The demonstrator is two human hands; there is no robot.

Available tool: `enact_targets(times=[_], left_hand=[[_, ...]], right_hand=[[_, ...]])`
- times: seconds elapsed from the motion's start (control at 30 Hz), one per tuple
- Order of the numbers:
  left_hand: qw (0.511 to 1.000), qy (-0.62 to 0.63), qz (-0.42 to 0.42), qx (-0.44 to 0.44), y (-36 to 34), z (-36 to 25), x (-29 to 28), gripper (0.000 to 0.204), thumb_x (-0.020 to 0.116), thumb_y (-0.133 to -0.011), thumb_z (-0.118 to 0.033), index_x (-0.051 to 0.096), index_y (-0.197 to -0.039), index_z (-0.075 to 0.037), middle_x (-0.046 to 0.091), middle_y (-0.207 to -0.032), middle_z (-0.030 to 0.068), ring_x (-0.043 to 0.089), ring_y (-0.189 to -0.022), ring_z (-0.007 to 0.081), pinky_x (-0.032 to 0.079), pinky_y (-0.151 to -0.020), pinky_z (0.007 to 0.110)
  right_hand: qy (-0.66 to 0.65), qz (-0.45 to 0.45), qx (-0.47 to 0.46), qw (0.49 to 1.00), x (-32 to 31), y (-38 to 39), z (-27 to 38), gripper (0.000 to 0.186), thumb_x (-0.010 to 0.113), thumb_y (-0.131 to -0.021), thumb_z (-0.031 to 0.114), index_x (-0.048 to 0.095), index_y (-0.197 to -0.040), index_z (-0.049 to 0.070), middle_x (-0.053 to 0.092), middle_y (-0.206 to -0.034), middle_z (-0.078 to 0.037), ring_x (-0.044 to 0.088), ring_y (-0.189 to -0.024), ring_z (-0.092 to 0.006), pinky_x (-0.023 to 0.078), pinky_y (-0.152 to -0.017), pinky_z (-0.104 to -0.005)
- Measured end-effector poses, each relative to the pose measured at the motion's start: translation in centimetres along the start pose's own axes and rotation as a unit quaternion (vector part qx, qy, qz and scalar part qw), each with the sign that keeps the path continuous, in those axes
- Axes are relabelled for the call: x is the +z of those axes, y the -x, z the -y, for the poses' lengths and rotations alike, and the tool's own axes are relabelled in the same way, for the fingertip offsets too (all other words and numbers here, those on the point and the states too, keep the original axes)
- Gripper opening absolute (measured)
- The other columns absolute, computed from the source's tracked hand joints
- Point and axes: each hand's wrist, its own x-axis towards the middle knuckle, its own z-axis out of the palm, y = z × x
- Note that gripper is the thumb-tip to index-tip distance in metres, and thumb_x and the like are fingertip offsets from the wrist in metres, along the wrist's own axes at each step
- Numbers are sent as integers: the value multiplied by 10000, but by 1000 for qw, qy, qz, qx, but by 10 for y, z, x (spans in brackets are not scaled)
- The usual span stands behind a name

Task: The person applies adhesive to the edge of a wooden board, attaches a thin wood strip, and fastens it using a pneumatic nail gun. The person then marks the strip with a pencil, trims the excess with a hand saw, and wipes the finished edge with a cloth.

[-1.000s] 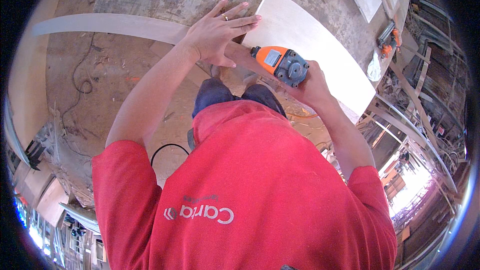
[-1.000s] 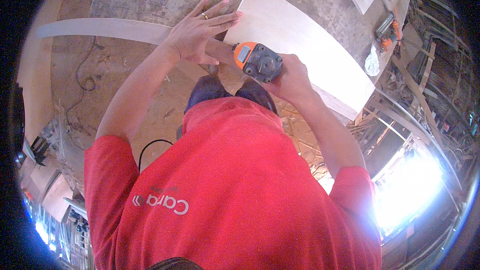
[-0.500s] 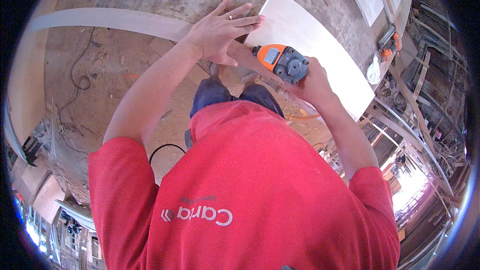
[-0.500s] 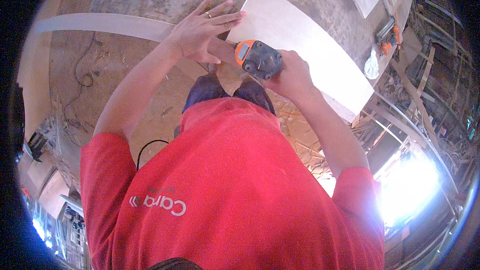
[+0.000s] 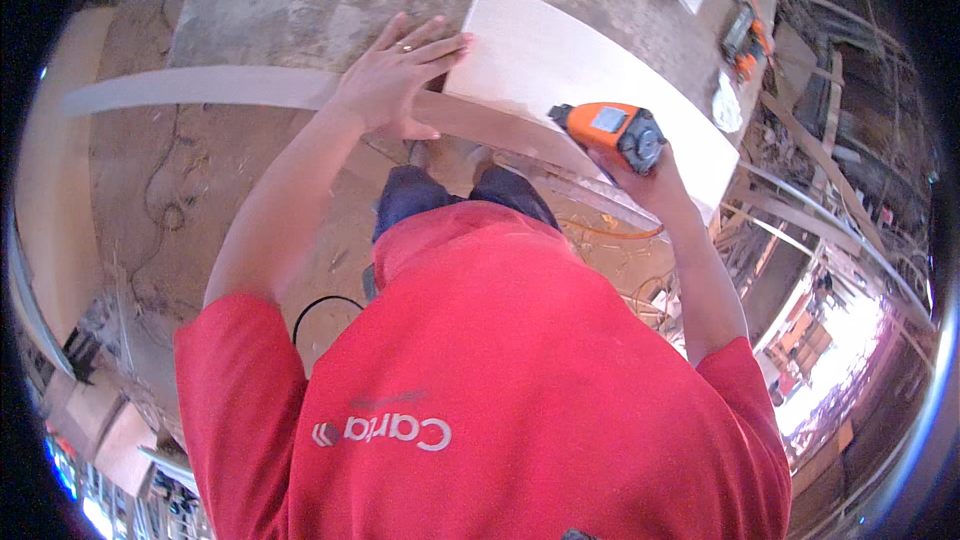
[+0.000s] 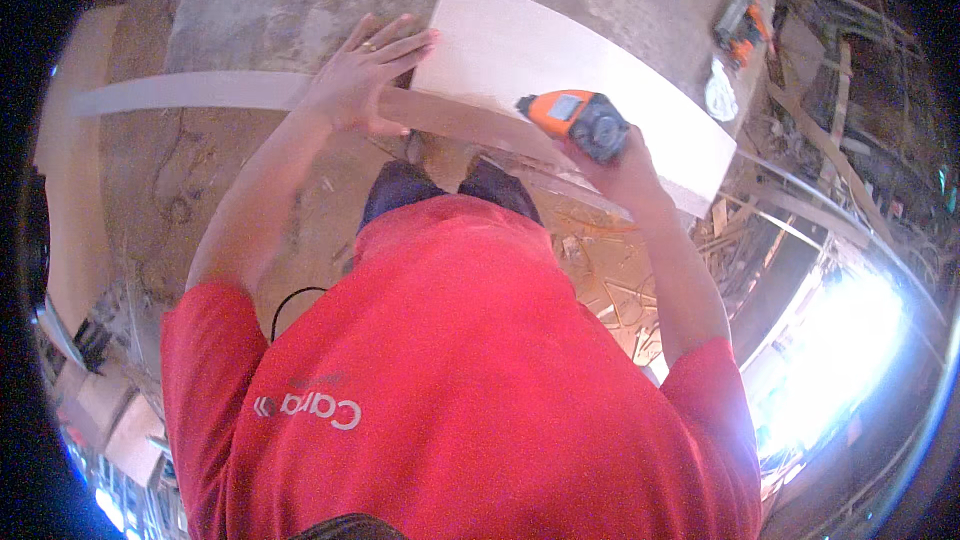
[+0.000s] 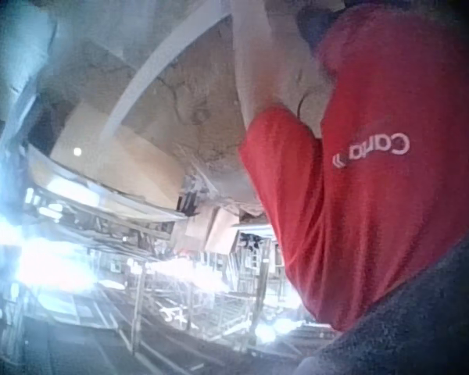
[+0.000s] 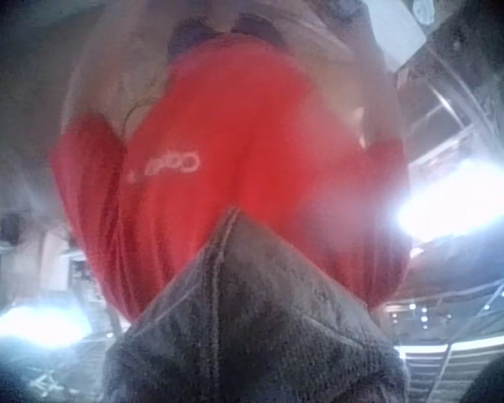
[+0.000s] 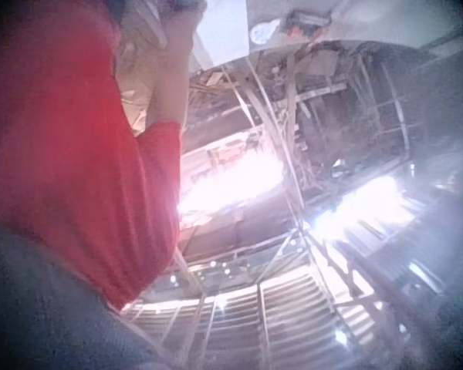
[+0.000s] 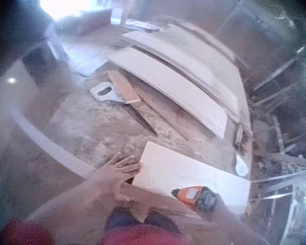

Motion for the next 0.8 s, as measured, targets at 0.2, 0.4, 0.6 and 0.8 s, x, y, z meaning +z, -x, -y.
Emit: enact_targets(times=[0.2, 0.4, 0.6, 0.8], left_hand=[[1000, -11, 25, -14, -3, -8, -8, 1220, 881, -647, -521, 269, -1658, -216, 233, -1726, -73, 177, -1605, 224, 116, -1320, 553], [999, -16, 23, -15, -4, -10, -8, 1231, 880, -637, -505, 254, -1663, -239, 240, -1723, -80, 192, -1601, 218, 109, -1325, 539], [1000, 16, -4, -8, -1, -9, -9, 1242, 922, -581, -428, 314, -1641, -205, 288, -1710, -57, 208, -1598, 230, 124, -1327, 530], [1000, 19, -8, -11, 0, -8, -6, 1252, 933, -565, -424, 321, -1635, -206, 292, -1707, -56, 210, -1597, 238, 137, -1325, 537]], right_hand=[[88, -78, 66, 991, -75, 33, -63, 437, 886, -842, 191, 719, -1198, -2, 776, -1117, -91, 722, -1031, -166, 563, -962, -354], [115, -57, 115, 985, -63, 32, -69, 397, 905, -777, 331, 775, -1079, 108, 778, -934, -148, 765, -892, -324, 595, -791, -414], [91, 52, -2, 995, 2, 7, -53, 355, 888, -767, 308, 757, -1021, 97, 763, -896, -152, 745, -856, -355, 598, -772, -423], [119, 83, -33, 989, 16, -18, 4, 359, 886, -762, 319, 759, -1024, 109, 769, -928, -131, 737, -862, -360, 602, -780, -433]])
